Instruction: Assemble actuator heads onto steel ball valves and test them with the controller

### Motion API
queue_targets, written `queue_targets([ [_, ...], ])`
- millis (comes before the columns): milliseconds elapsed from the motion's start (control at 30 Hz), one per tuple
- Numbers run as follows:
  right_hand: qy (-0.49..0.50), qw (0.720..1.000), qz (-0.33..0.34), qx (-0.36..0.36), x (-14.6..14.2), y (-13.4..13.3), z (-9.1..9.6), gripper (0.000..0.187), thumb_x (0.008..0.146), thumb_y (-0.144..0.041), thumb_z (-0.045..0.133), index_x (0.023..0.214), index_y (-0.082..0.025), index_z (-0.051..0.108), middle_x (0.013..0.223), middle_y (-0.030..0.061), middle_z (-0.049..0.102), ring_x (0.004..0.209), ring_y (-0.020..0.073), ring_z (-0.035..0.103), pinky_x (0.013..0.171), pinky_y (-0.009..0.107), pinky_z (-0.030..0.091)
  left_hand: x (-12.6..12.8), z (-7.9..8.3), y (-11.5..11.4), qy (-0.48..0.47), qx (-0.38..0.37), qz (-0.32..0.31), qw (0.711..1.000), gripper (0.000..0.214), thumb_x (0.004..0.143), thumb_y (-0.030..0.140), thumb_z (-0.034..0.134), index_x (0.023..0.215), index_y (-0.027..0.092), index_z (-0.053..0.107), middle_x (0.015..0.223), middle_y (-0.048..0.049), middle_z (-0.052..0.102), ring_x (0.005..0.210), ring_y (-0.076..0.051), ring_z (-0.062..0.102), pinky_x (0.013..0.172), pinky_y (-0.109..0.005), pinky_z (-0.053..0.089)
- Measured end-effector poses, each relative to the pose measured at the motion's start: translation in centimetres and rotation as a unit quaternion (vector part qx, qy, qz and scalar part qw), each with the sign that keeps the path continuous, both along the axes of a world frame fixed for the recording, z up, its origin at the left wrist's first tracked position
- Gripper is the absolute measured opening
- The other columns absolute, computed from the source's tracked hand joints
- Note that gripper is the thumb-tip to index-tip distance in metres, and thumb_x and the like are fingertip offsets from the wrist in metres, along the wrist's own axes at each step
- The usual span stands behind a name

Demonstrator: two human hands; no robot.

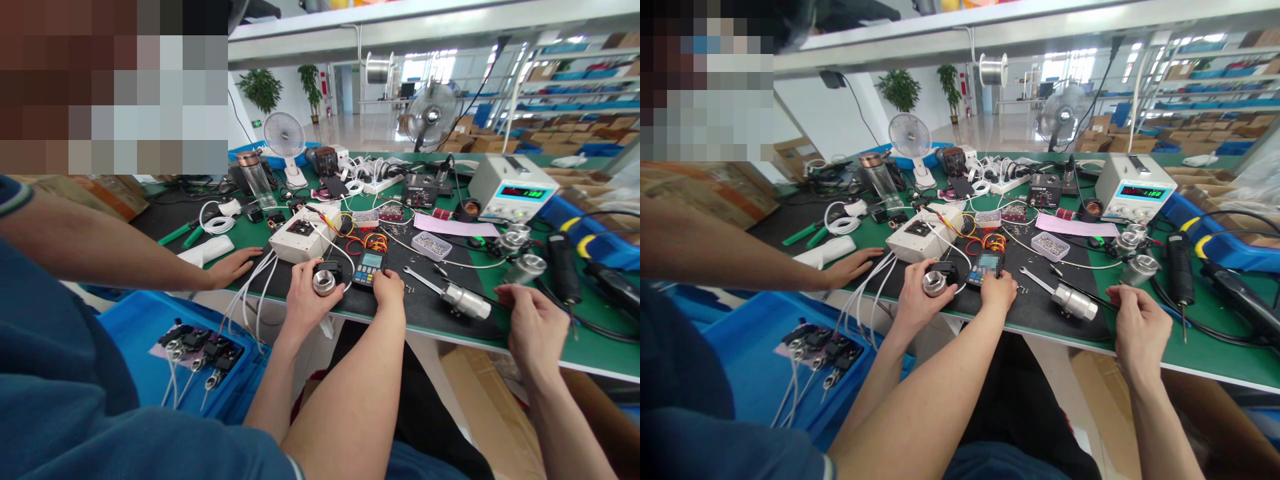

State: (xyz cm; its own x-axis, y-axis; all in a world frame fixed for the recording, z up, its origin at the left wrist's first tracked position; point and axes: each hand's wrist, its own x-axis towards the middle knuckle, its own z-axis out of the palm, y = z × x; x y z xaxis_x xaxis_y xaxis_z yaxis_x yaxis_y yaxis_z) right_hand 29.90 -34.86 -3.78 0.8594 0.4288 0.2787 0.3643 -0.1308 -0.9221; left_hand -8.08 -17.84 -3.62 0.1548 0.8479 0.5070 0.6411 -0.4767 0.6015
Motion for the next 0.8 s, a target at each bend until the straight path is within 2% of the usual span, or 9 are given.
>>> queue_targets([
  [500,-0.003,1.000,0.001,0.007,0.08,0.03,-0.12,0.026,0.094,-0.040,0.059,0.090,-0.022,0.078,0.093,0.0044,0.076,0.095,0.0306,0.072,0.088,0.041,0.054,0.02,0.11,-0.04,0.001,-0.001,-0.001,1.000,0.068,0.077,0.038,0.085,0.136,0.029,0.054,0.130,-0.0084,0.055,0.125,-0.031,0.063,0.110,-0.048,0.053],
  [800,0.000,1.000,0.001,0.009,0.09,0.04,-0.13,0.026,0.095,-0.040,0.060,0.094,-0.022,0.079,0.093,0.0048,0.076,0.097,0.0293,0.072,0.087,0.039,0.054,-0.04,0.10,0.03,-0.001,-0.002,-0.001,1.000,0.068,0.076,0.038,0.085,0.136,0.029,0.054,0.130,-0.0084,0.055,0.125,-0.031,0.063,0.110,-0.048,0.053],
])
